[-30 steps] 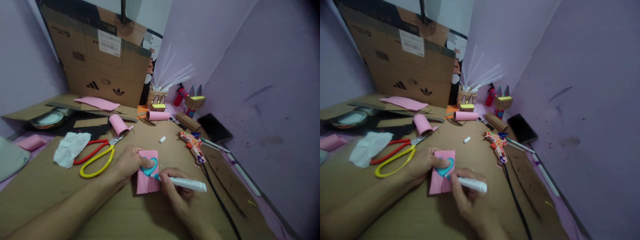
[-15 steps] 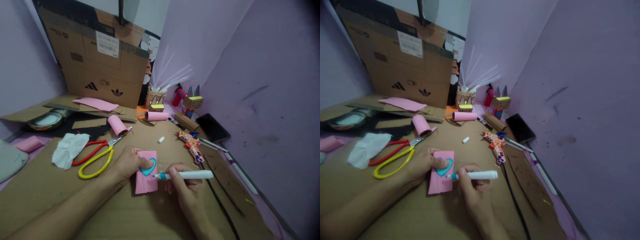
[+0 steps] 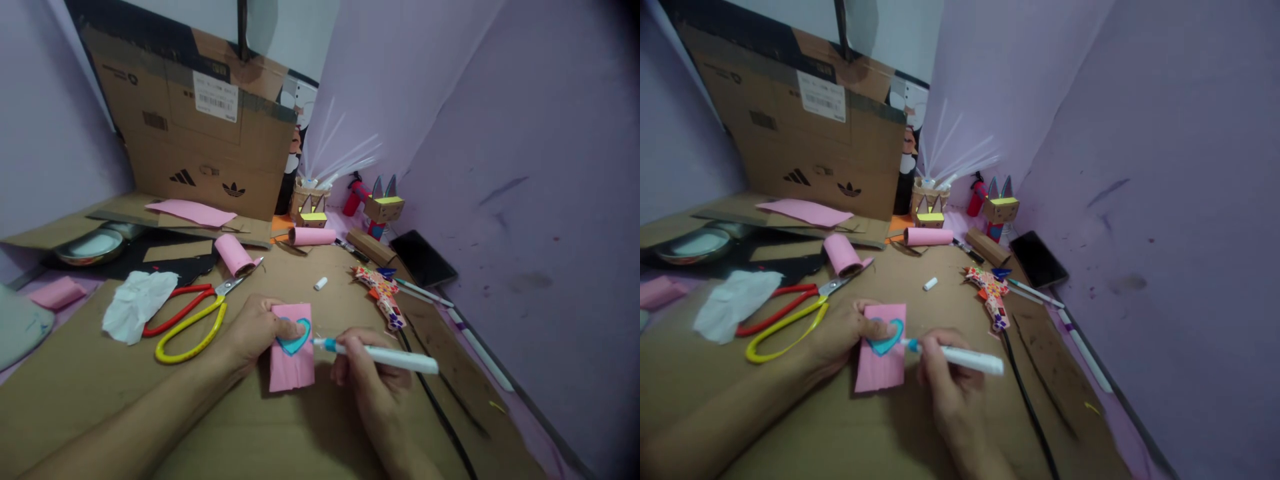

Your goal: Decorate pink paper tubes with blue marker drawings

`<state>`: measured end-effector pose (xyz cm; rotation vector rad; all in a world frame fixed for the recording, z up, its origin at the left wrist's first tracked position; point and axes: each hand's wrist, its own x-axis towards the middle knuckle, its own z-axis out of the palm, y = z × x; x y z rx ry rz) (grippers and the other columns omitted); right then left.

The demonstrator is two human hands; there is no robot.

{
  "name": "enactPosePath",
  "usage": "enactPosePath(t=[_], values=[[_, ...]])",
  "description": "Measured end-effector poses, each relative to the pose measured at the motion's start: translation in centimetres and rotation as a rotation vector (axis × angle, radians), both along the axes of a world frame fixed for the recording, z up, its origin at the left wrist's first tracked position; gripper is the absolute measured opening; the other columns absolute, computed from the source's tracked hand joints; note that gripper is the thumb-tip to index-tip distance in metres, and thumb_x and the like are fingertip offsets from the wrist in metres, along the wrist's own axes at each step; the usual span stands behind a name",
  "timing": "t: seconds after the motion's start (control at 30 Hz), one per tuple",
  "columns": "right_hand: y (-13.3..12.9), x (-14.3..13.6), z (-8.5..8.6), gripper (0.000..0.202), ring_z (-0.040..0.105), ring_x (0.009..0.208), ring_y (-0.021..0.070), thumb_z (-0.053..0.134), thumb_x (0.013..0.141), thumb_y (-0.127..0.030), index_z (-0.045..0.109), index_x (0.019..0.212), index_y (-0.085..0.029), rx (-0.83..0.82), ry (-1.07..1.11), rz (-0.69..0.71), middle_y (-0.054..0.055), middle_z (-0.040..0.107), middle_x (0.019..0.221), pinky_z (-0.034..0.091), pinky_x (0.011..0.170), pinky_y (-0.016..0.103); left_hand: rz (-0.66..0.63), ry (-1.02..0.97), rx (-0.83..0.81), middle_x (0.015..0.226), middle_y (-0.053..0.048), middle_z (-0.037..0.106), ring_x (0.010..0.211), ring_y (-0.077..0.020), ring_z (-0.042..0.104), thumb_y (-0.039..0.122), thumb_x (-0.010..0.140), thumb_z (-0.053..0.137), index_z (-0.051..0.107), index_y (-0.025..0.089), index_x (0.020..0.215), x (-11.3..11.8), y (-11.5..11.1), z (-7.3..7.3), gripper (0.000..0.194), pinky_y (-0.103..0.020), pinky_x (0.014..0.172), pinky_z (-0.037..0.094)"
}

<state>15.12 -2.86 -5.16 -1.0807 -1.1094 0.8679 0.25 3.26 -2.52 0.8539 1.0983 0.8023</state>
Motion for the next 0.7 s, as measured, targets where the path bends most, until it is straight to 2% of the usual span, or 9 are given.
enactPosePath(t=[0.07, 0.13, 0.23, 0.3, 0.37, 0.53, 0.7], values=[[0.5, 0.2, 0.0, 0.020, 0.052, 0.045, 0.0107, 0.055, 0.084, -0.039, 0.062, 0.086, -0.020, -0.011, 0.115, -0.053, -0.004, 0.055, 0.051, 0.042, 0.045, 0.021, 0.001, -0.014, 0.004, 0.041, 0.000, 0.059, 0.039, -0.0091, 0.047, 0.016, 0.041, 0.073, 0.062, 0.010, 0.045, -0.1, -0.1, 0.2, 0.013, -0.021, 0.043, 0.038], [0.9, 0.2, 0.2, 0.023, 0.059, 0.057, 0.0137, 0.060, 0.080, -0.039, 0.060, 0.094, -0.020, -0.082, 0.171, -0.062, -0.001, 0.063, 0.063, 0.049, 0.055, 0.025, -0.007, -0.018, 0.028, 0.041, 0.001, 0.058, 0.039, -0.0087, 0.047, 0.016, 0.041, 0.072, 0.062, 0.011, 0.045, -0.1, -0.3, 0.5, 0.012, -0.021, 0.042, 0.037], [1.4, -0.1, 0.7, 0.032, 0.062, 0.068, 0.0173, 0.070, 0.068, -0.034, 0.057, 0.094, -0.020, -0.202, 0.241, 0.092, 0.002, 0.065, 0.079, 0.051, 0.061, 0.029, -0.036, -0.011, 0.084, 0.043, 0.002, 0.058, 0.041, -0.0085, 0.047, 0.015, 0.042, 0.072, 0.061, 0.012, 0.047, -0.2, -0.6, 0.9, 0.013, -0.021, 0.043, 0.037], [1.6, -0.5, 1.1, 0.035, 0.060, 0.066, 0.0162, 0.072, 0.063, -0.029, 0.056, 0.092, -0.020, -0.252, 0.263, 0.208, 0.000, 0.064, 0.077, 0.049, 0.059, 0.028, -0.045, -0.003, 0.116, 0.043, 0.003, 0.056, 0.041, -0.0081, 0.045, 0.015, 0.042, 0.073, 0.060, 0.012, 0.047, -0.2, -0.9, 1.2, 0.014, -0.020, 0.044, 0.036], [1.8, -0.8, 1.4, 0.033, 0.057, 0.060, 0.0135, 0.071, 0.060, -0.024, 0.055, 0.089, -0.020, -0.273, 0.235, 0.259, -0.002, 0.061, 0.070, 0.045, 0.055, 0.024, -0.046, 0.006, 0.147, 0.042, 0.004, 0.054, 0.041, -0.0077, 0.044, 0.016, 0.041, 0.073, 0.058, 0.012, 0.046, -0.2, -1.0, 1.2, 0.016, -0.020, 0.043, 0.035], [2.8, -1.2, 1.7, 0.033, 0.046, 0.050, 0.0091, 0.065, 0.055, -0.016, 0.054, 0.085, -0.020, -0.262, 0.159, 0.237, -0.006, 0.055, 0.063, 0.039, 0.046, 0.020, -0.117, -0.026, 0.187, 0.052, 0.000, 0.062, 0.049, -0.0107, 0.051, 0.024, 0.044, 0.080, 0.066, 0.011, 0.059, -0.6, -0.7, 0.5, 0.024, -0.022, 0.050, 0.040], [3.5, -0.8, 1.6, 0.030, 0.049, 0.051, 0.0102, 0.063, 0.059, -0.018, 0.051, 0.086, -0.020, -0.207, 0.111, 0.162, -0.005, 0.054, 0.064, 0.042, 0.046, 0.020, -0.179, -0.109, 0.193, 0.072, -0.007, 0.070, 0.067, -0.0184, 0.062, 0.036, 0.052, 0.081, 0.071, 0.011, 0.079, -0.9, -0.1, 0.3, 0.038, -0.027, 0.063, 0.047]])
